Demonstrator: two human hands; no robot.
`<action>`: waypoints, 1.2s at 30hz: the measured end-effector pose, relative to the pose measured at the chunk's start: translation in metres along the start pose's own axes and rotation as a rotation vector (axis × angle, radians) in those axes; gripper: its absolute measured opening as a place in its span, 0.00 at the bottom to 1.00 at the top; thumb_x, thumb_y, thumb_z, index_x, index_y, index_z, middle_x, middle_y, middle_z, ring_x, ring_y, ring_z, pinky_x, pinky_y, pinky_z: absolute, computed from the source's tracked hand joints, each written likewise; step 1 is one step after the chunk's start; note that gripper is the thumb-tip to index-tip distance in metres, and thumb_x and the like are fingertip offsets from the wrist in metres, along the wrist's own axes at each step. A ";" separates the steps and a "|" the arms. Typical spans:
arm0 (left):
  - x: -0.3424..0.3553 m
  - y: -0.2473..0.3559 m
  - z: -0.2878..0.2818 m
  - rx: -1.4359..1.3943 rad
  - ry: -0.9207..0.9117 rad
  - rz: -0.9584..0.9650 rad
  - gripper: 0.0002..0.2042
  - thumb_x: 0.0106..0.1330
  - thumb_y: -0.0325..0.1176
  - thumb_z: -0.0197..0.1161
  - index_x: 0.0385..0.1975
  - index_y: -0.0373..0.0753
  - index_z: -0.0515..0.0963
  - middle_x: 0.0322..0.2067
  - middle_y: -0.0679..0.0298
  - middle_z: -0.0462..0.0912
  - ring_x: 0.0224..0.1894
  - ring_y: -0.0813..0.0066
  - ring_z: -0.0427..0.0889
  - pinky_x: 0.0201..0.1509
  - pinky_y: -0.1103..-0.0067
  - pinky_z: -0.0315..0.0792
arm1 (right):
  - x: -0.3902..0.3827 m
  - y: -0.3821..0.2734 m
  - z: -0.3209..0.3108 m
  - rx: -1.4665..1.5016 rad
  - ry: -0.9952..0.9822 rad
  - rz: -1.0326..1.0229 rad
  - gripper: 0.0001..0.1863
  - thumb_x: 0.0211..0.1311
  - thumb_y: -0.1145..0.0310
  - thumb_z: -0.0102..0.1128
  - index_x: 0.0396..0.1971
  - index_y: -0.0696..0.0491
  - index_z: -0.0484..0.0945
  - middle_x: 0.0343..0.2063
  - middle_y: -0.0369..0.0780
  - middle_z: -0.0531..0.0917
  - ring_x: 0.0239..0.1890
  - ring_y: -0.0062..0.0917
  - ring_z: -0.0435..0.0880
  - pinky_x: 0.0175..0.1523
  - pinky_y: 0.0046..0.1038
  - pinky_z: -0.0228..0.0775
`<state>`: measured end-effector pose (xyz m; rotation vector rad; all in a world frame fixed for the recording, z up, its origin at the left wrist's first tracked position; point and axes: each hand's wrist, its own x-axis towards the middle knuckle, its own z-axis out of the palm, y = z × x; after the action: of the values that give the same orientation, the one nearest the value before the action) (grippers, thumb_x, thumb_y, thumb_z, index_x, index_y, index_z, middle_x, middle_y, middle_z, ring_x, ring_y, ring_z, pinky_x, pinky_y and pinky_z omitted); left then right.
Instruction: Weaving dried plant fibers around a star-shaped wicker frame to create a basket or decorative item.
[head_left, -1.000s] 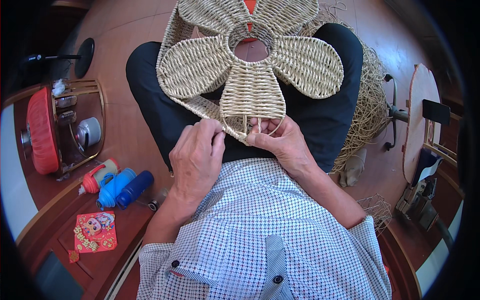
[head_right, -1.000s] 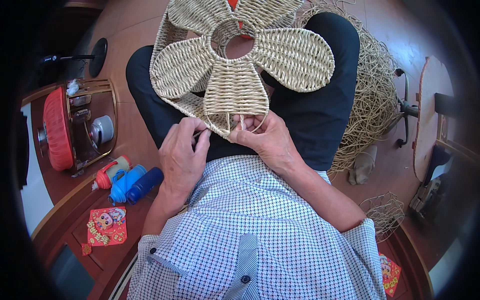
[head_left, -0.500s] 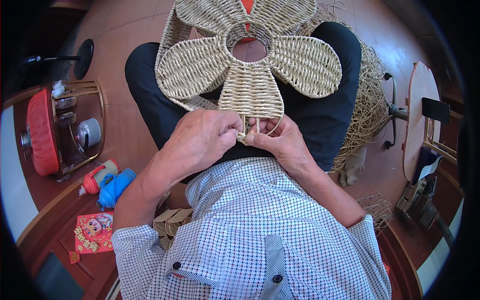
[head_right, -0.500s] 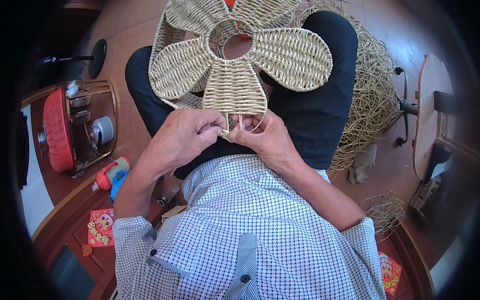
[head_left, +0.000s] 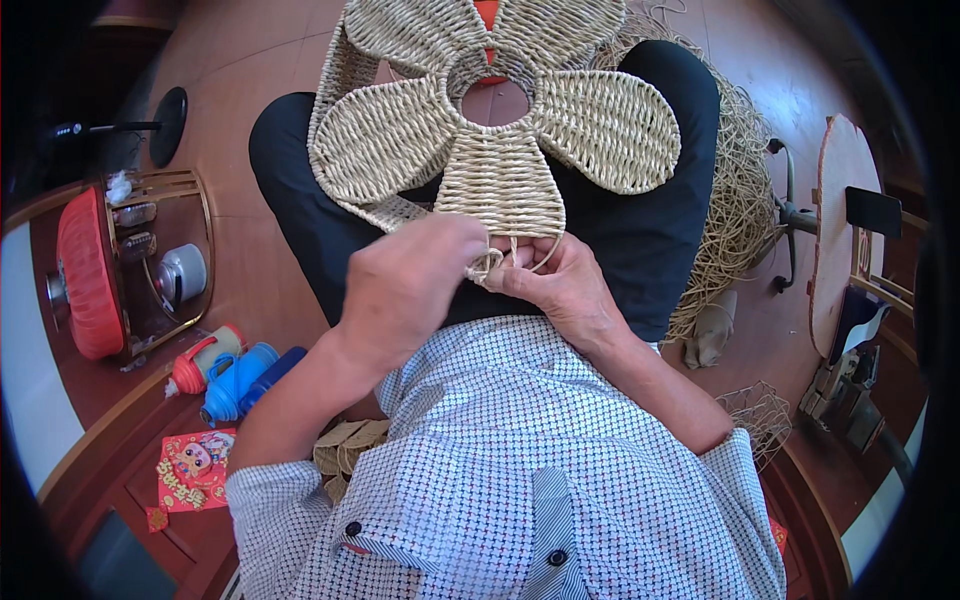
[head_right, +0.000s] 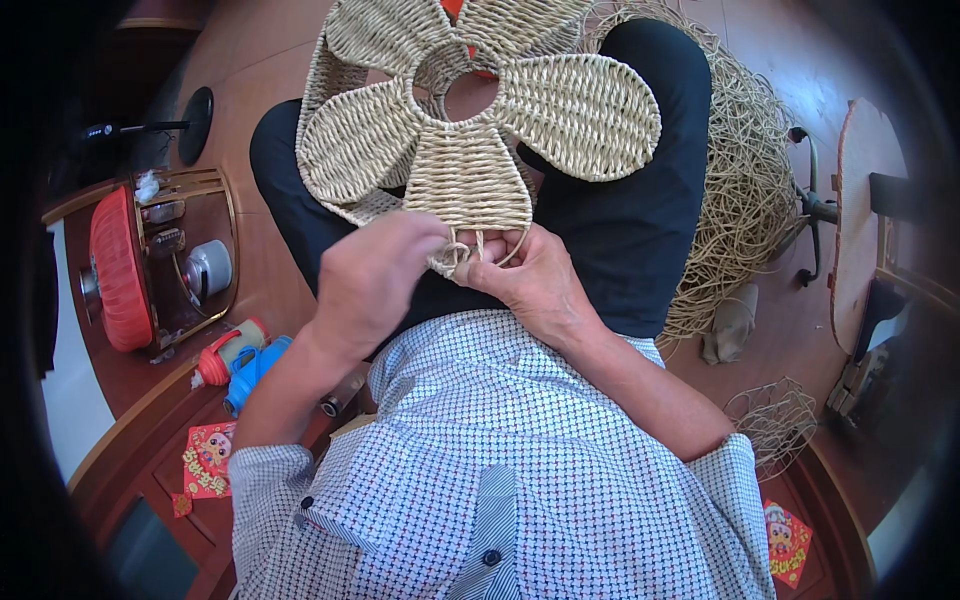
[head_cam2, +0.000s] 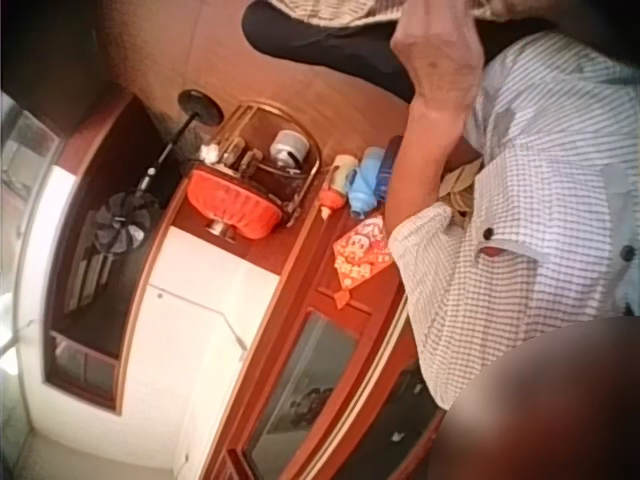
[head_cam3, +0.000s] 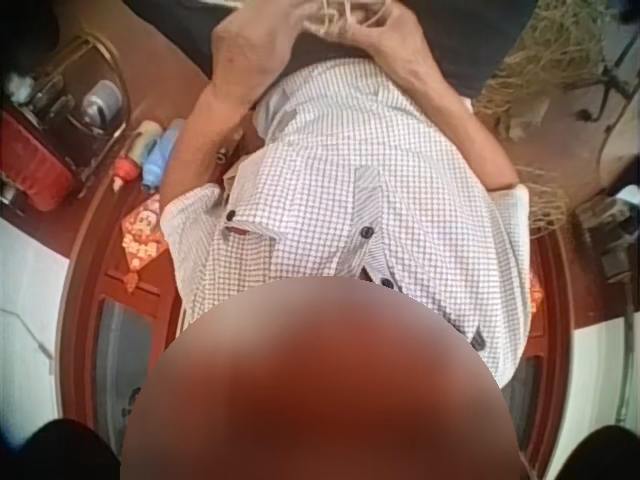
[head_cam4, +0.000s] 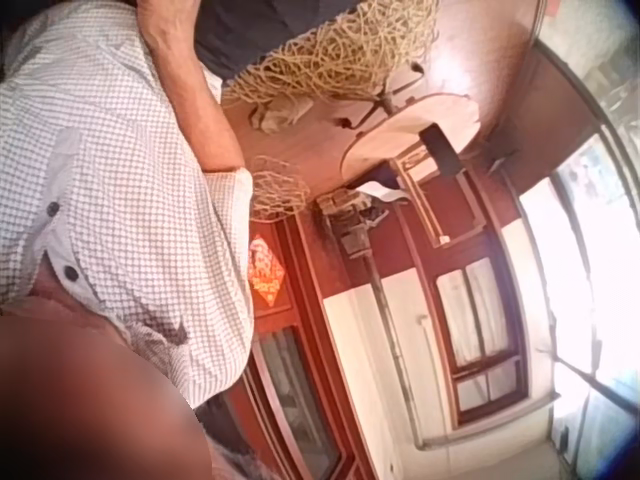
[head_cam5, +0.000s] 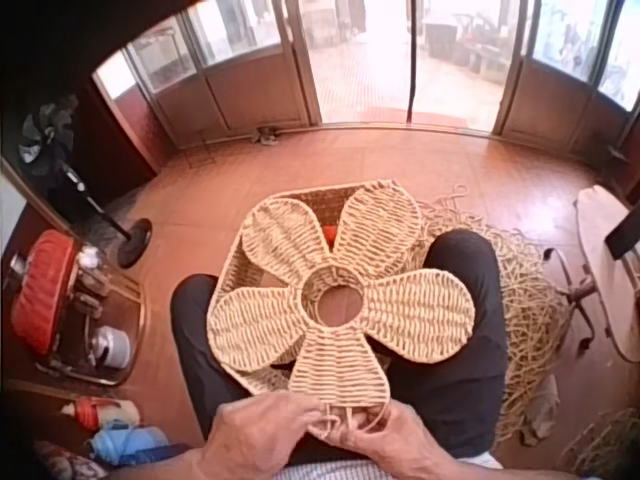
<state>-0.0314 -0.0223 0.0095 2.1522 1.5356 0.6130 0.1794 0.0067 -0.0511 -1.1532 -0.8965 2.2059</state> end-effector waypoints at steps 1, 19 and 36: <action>-0.005 0.000 -0.003 -0.233 0.081 -0.253 0.09 0.73 0.25 0.68 0.50 0.36 0.85 0.33 0.62 0.86 0.32 0.75 0.86 0.39 0.76 0.80 | -0.001 -0.002 0.002 -0.050 0.011 0.019 0.16 0.65 0.76 0.76 0.51 0.60 0.86 0.33 0.26 0.83 0.34 0.08 0.77 0.42 0.17 0.72; -0.017 0.016 0.018 -0.098 0.045 -0.336 0.06 0.67 0.23 0.70 0.41 0.35 0.84 0.29 0.55 0.87 0.28 0.64 0.88 0.35 0.70 0.81 | -0.002 -0.007 0.004 -0.049 -0.002 0.088 0.11 0.67 0.73 0.76 0.47 0.61 0.90 0.38 0.31 0.89 0.39 0.11 0.83 0.48 0.19 0.76; -0.041 0.017 0.032 -0.153 0.249 -0.252 0.15 0.64 0.16 0.72 0.50 0.36 0.86 0.39 0.57 0.88 0.37 0.63 0.89 0.39 0.71 0.82 | 0.001 0.003 0.011 0.009 0.075 0.038 0.07 0.65 0.75 0.78 0.40 0.59 0.90 0.32 0.28 0.87 0.35 0.09 0.80 0.43 0.18 0.74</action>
<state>-0.0122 -0.0687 -0.0112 1.7857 1.7893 0.9047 0.1691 0.0022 -0.0489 -1.2498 -0.8398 2.1788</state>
